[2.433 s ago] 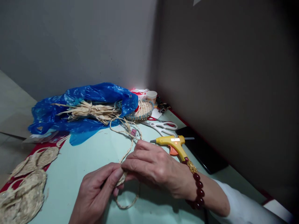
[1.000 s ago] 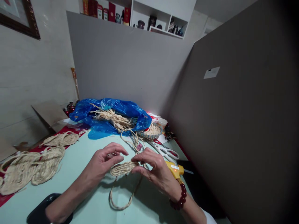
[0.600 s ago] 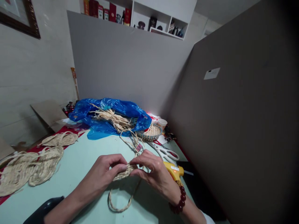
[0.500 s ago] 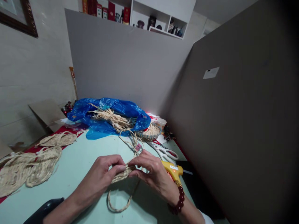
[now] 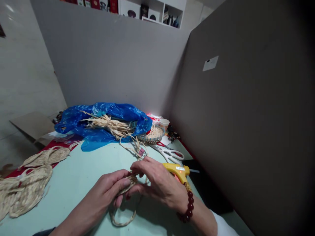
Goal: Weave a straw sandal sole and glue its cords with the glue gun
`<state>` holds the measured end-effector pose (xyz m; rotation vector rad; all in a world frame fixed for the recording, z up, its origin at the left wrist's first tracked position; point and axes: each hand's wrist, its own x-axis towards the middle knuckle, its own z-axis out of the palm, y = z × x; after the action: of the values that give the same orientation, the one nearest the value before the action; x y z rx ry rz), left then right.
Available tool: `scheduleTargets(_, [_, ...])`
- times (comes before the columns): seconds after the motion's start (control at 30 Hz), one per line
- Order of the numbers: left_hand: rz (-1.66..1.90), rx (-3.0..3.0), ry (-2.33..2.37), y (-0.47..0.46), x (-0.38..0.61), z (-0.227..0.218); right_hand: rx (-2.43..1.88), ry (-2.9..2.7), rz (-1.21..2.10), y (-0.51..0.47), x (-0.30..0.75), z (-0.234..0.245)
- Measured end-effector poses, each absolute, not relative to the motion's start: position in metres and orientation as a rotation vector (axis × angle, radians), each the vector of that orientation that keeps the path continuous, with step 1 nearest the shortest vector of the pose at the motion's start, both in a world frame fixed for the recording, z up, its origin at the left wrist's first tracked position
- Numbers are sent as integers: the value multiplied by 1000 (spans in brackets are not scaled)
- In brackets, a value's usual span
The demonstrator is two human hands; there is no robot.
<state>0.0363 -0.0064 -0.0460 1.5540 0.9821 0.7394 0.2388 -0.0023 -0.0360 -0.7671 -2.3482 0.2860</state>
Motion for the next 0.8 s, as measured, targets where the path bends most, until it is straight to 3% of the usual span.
scheduleTargets(0.47, [775,1503,1192,-20,35,-32,-705,-2093,395,-2,244,-16])
scheduleTargets(0.8, [859,1620,1312,-21,33,-36,-669,-2053,247,-5,236,-23])
